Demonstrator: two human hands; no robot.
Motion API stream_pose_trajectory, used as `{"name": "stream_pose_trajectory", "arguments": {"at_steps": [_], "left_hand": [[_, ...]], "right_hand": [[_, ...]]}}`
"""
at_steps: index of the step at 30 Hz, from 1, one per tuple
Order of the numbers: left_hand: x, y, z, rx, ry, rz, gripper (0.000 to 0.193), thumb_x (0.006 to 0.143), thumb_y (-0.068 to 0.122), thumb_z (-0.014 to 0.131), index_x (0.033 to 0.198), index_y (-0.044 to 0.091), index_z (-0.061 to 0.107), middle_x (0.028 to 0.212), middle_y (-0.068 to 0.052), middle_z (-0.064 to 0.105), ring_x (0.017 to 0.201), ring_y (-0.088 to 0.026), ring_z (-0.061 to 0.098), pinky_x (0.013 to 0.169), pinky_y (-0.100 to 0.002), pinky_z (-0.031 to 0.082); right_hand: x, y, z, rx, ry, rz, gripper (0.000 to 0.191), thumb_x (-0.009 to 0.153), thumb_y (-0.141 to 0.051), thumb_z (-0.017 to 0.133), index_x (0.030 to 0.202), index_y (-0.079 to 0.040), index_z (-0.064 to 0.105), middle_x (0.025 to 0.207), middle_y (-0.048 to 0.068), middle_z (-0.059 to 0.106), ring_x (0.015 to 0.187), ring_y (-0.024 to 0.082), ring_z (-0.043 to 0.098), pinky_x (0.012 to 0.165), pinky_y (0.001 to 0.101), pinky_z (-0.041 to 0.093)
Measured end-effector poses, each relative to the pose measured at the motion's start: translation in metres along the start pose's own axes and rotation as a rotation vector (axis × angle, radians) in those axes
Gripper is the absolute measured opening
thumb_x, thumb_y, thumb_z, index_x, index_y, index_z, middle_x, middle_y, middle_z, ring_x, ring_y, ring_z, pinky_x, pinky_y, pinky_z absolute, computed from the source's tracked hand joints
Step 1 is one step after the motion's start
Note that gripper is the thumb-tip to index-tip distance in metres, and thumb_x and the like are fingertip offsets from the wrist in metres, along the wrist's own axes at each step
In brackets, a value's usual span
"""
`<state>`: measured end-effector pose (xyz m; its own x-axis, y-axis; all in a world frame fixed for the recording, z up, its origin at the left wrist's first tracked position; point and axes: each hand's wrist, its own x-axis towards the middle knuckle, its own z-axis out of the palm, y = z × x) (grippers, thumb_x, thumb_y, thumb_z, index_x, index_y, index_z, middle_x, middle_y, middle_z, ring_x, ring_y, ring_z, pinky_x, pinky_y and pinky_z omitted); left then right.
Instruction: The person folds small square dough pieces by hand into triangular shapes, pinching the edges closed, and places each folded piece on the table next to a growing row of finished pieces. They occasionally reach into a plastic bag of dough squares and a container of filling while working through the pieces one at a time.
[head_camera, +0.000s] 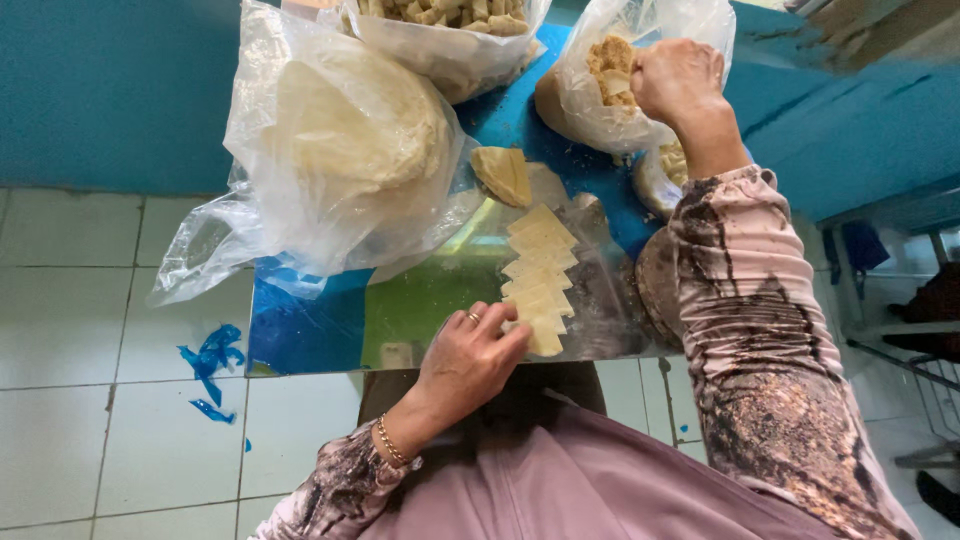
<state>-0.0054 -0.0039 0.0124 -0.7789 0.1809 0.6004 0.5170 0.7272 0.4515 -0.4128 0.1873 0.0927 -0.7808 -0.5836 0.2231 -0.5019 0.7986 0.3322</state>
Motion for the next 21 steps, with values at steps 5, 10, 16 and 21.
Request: {"name": "stream_pose_trajectory", "arguments": {"at_steps": [5, 10, 16, 21], "left_hand": [[-0.001, 0.008, 0.012, 0.096, -0.033, 0.101, 0.010, 0.086, 0.014, 0.067, 0.096, 0.016, 0.066, 0.097, -0.001, 0.061, 0.095, -0.019, 0.059, 0.085, -0.037, 0.044], [0.004, 0.009, 0.027, 0.151, -0.049, 0.131, 0.013, 0.082, 0.013, 0.065, 0.095, 0.015, 0.066, 0.096, -0.002, 0.061, 0.094, -0.020, 0.060, 0.087, -0.039, 0.044], [0.005, 0.015, 0.031, 0.088, 0.002, 0.109, 0.010, 0.085, 0.013, 0.068, 0.095, 0.014, 0.065, 0.096, -0.002, 0.062, 0.092, -0.020, 0.061, 0.087, -0.039, 0.044], [0.001, 0.015, 0.015, -0.016, 0.052, 0.061, 0.013, 0.088, 0.014, 0.073, 0.100, 0.014, 0.068, 0.098, -0.002, 0.064, 0.094, -0.021, 0.063, 0.088, -0.040, 0.044]], "right_hand": [[-0.039, 0.010, -0.005, 0.356, 0.274, 0.125, 0.020, 0.095, -0.023, 0.067, 0.099, -0.012, 0.084, 0.090, 0.020, 0.075, 0.081, 0.041, 0.070, 0.070, 0.0470, 0.055], [-0.049, 0.023, 0.000, 0.801, 0.203, 0.320, 0.020, 0.093, -0.024, 0.069, 0.098, -0.008, 0.079, 0.080, 0.015, 0.074, 0.077, 0.030, 0.074, 0.069, 0.0385, 0.055], [-0.061, 0.029, 0.019, 0.583, 0.420, 0.217, 0.021, 0.099, -0.022, 0.071, 0.097, -0.004, 0.080, 0.084, 0.018, 0.074, 0.079, 0.030, 0.074, 0.071, 0.0385, 0.057], [-0.065, 0.026, 0.019, 0.792, 0.353, 0.278, 0.019, 0.098, -0.021, 0.074, 0.098, -0.003, 0.080, 0.079, 0.009, 0.072, 0.072, 0.016, 0.069, 0.065, 0.0319, 0.053]]}}
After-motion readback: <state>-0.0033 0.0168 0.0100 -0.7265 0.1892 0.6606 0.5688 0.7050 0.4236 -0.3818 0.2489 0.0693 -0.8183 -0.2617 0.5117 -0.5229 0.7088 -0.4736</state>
